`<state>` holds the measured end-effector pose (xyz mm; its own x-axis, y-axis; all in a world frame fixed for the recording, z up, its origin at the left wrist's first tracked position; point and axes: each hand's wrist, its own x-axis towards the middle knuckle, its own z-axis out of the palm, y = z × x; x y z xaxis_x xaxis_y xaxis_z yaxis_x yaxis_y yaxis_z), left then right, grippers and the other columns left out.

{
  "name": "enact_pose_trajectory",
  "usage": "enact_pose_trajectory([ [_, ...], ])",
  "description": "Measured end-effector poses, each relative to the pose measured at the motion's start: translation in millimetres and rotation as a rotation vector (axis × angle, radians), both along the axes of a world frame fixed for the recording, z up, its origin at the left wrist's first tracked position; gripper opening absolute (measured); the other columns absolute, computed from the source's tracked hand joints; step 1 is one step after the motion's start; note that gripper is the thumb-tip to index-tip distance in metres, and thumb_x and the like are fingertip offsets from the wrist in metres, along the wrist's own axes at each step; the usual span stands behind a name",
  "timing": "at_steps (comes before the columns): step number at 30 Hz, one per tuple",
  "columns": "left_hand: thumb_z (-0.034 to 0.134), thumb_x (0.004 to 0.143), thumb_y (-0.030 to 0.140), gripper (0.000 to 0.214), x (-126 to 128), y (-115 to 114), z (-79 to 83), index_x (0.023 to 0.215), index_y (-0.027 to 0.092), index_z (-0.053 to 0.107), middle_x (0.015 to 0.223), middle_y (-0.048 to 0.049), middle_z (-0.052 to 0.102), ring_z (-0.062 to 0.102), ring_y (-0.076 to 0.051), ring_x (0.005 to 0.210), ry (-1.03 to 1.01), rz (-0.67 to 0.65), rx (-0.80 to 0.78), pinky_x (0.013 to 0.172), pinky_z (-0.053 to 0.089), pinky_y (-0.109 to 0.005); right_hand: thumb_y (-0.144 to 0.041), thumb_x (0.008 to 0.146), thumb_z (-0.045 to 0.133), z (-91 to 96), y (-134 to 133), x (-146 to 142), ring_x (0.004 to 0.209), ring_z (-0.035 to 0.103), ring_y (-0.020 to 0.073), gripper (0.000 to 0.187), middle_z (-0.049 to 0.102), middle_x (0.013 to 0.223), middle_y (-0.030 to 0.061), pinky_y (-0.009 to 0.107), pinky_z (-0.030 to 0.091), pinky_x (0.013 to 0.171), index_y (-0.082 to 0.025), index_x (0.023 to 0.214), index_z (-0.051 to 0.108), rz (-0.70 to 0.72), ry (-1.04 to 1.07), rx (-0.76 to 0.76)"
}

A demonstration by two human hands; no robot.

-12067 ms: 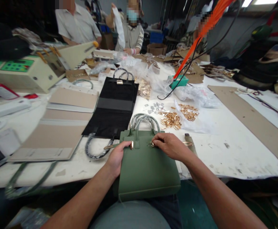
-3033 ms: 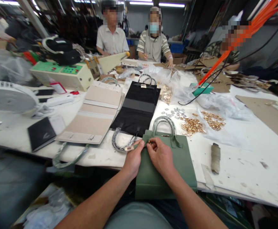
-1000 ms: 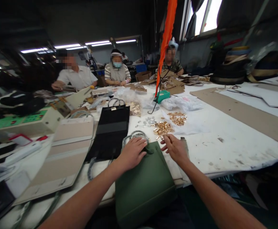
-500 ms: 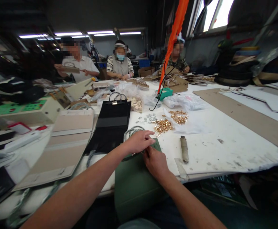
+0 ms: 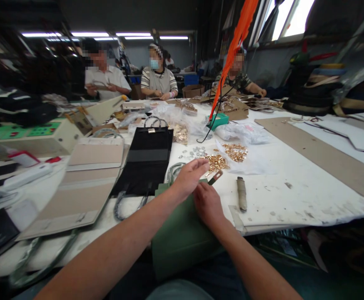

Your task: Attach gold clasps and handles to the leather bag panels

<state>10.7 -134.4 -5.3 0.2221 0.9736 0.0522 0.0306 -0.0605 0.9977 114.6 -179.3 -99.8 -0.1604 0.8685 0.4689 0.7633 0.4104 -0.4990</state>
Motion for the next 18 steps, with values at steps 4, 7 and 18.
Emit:
enact_pose_trajectory([
  [4, 0.063, 0.091, 0.032, 0.026, -45, 6, -29.8, 0.112, 0.019, 0.072, 0.117, -0.0094, 0.073, 0.065, -0.026, 0.113, 0.621, 0.042, 0.275, 0.103, 0.049, -0.04, -0.036, 0.1, 0.049, 17.4, 3, 40, 0.089, 0.07, 0.0241, 0.032, 0.076, 0.1, 0.0071, 0.037, 0.053, 0.082, -0.022, 0.124, 0.066, -0.043, 0.155, -0.182],
  [7, 0.07, 0.089, 0.04, 0.037, -58, -1, -47.5, 0.118, 0.017, 0.07, 0.12, -0.0129, 0.072, 0.063, -0.031, 0.117, 0.926, -0.087, 0.405, 0.104, 0.05, -0.045, -0.04, 0.096, 0.054, 20.0, 8, 60, 0.074, 0.069, 0.0221, 0.031, 0.075, 0.086, 0.0028, 0.034, 0.051, 0.071, -0.024, 0.12, 0.067, -0.035, 0.174, -0.369],
  [18, 0.069, 0.086, 0.06, 0.056, -42, -3, -47.6, 0.121, 0.017, 0.069, 0.123, -0.0155, 0.067, 0.054, -0.037, 0.122, 1.186, -0.171, 0.5, 0.105, 0.045, -0.051, -0.029, 0.093, 0.058, 34.7, 15, 70, 0.095, 0.072, 0.0247, 0.023, 0.08, 0.103, 0.0053, 0.036, 0.049, 0.085, -0.025, 0.104, 0.077, 0.028, -0.137, -0.373],
])
